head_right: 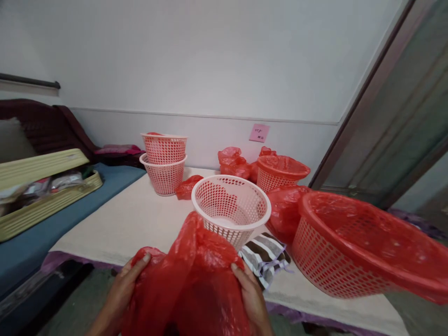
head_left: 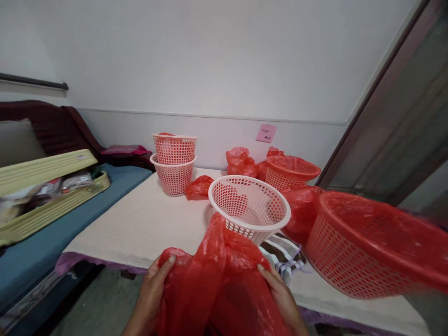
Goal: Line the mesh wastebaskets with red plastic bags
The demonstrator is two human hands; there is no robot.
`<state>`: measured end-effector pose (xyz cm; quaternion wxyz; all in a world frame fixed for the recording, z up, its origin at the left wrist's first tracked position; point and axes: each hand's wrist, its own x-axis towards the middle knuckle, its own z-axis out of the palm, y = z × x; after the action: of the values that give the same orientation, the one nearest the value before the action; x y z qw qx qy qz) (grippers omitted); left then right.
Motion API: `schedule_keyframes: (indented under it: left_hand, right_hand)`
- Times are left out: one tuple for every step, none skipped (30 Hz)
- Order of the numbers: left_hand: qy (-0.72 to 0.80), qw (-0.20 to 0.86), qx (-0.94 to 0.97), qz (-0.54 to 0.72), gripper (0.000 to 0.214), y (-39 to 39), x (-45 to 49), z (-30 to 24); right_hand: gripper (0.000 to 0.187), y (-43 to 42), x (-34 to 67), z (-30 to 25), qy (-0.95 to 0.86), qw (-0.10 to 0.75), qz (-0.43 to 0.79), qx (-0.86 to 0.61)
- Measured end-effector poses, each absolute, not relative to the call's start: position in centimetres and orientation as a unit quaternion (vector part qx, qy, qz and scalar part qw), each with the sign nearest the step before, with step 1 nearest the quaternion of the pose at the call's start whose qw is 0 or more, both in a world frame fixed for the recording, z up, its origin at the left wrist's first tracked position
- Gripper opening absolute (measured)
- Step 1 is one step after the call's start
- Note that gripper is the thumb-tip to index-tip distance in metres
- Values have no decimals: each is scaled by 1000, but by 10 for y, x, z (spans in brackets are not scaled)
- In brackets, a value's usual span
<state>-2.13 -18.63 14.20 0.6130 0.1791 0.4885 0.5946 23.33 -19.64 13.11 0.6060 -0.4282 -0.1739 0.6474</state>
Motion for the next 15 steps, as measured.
schedule_keyframes:
  left_hand:
    - [504, 601, 160, 599, 35, -184, -27, 141]
    - [519, 593, 134, 601, 32, -181, -33, 140]
    - [533, 590, 101, 599, 29, -178, -39, 139]
    - [536, 597, 66, 593, 24, -176, -45, 139]
    - [530, 612, 30, 587, 18, -174, -50, 139]
    - [515, 632, -1, 579, 13, -173, -54, 140]
    - [496, 651, -25, 574, 11, -172, -58, 140]
    - [476, 666, -40, 573, 10, -172, -60, 141]
    - [457, 676, -48, 576, 11, -172, -61, 142]
    - [444, 681, -50, 581, 11, -172, -62, 144]
    - [437, 682, -49, 584, 11, -173, -62, 146]
    - [433, 684, -45, 585, 11, -174, -61, 149]
    - [437, 683, -39, 584, 11, -175, -60, 154]
    - [456, 661, -20, 595, 11, -175, -59, 159]
    - [477, 636, 1, 606, 12, -176, -58, 165]
  right_hand:
    - [37, -196, 240, 132, -152, 613, 644, -432]
    - [34, -196, 246, 132, -130, 620, 643, -431]
    - [30, -195, 251, 131, -112, 627, 642, -427]
    - [28, -195, 255, 129, -98, 635, 638, -424]
    - [26, -194, 258, 126, -89, 643, 633, -422]
    - [25, -194, 259, 123, -83, 649, 628, -421]
    - [25, -193, 259, 120, -79, 656, 622, -421]
    - [27, -193, 258, 116, -76, 662, 616, -421]
    - [30, -192, 256, 113, -75, 668, 610, -419]
    - [34, -192, 253, 110, -78, 674, 604, -418]
    - [38, -192, 250, 107, -90, 679, 598, -416]
    - [43, -193, 246, 104, -111, 682, 592, -415]
    - [48, -194, 242, 100, -137, 682, 585, -417]
    - [52, -196, 238, 95, -162, 680, 576, -424]
    - [55, -198, 234, 89, -182, 675, 567, -436]
